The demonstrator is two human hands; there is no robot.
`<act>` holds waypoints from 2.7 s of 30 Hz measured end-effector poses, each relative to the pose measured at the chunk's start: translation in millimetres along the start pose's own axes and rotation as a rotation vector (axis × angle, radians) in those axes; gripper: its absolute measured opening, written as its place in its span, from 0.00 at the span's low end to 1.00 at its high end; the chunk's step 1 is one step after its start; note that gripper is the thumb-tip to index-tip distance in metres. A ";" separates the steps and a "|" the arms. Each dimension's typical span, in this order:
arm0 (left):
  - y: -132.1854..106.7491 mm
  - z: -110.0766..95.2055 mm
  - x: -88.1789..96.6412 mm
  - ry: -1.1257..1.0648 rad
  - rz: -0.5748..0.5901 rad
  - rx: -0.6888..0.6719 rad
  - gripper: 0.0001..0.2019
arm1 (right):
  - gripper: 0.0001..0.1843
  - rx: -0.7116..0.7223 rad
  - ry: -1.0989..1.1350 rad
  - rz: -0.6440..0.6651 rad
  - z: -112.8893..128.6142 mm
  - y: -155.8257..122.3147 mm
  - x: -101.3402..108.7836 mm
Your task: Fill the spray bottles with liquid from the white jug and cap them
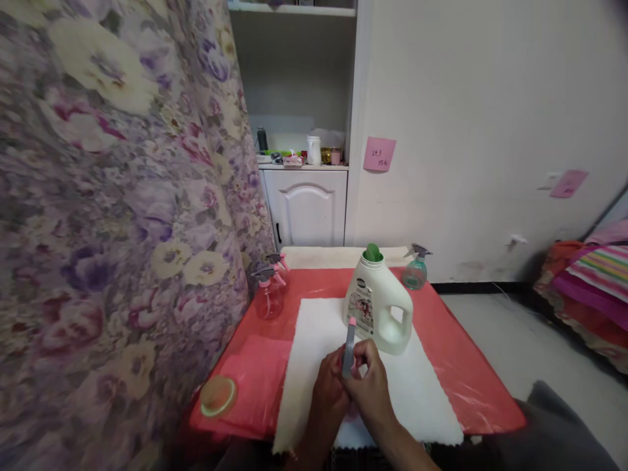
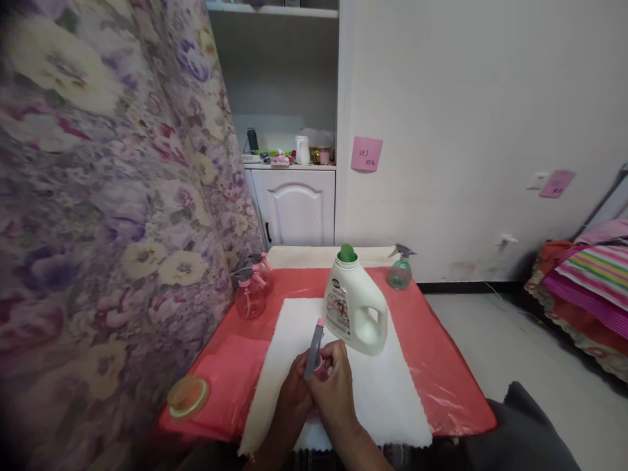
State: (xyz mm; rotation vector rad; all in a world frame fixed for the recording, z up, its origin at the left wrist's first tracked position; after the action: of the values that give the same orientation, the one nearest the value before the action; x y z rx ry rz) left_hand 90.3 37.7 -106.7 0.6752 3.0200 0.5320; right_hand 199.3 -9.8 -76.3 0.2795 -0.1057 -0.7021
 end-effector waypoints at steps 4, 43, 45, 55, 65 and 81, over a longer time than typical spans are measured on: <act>0.5 -9.9 -3.4 -0.037 0.042 -0.019 0.21 | 0.17 0.013 -0.052 0.081 9.6 1.7 2.2; 6.6 0.2 -1.4 0.033 0.004 -0.088 0.20 | 0.14 0.056 0.004 0.337 26.1 8.4 -4.0; 6.7 3.6 -1.7 0.035 0.009 -0.090 0.19 | 0.06 0.089 -0.010 0.322 26.6 8.6 -4.2; 7.6 -6.3 2.0 -0.045 0.007 0.044 0.22 | 0.41 -0.140 0.152 0.286 -26.2 6.6 4.4; 16.5 -5.1 36.4 -0.125 -0.177 0.200 0.21 | 0.54 -0.174 0.105 0.377 -59.0 -24.5 -20.9; 25.8 -17.6 45.6 -0.504 -0.054 0.271 0.09 | 0.46 -0.289 0.459 0.548 -53.2 -34.9 -33.8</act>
State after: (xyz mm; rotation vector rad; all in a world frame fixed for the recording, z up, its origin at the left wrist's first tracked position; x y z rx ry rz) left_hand 58.2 72.7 -78.5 0.6171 2.6354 -0.0541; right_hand 162.0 -1.7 -137.3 0.1180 0.3461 -0.0931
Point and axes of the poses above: each hand's wrist, its own y-axis towards the middle knuckle, its own x-axis out of the back of the hand, z = x × y, the point moved 9 cm from there along y, towards the middle knuckle, and after that the axes turned 2 degrees about -z, right-handed, at the moved point
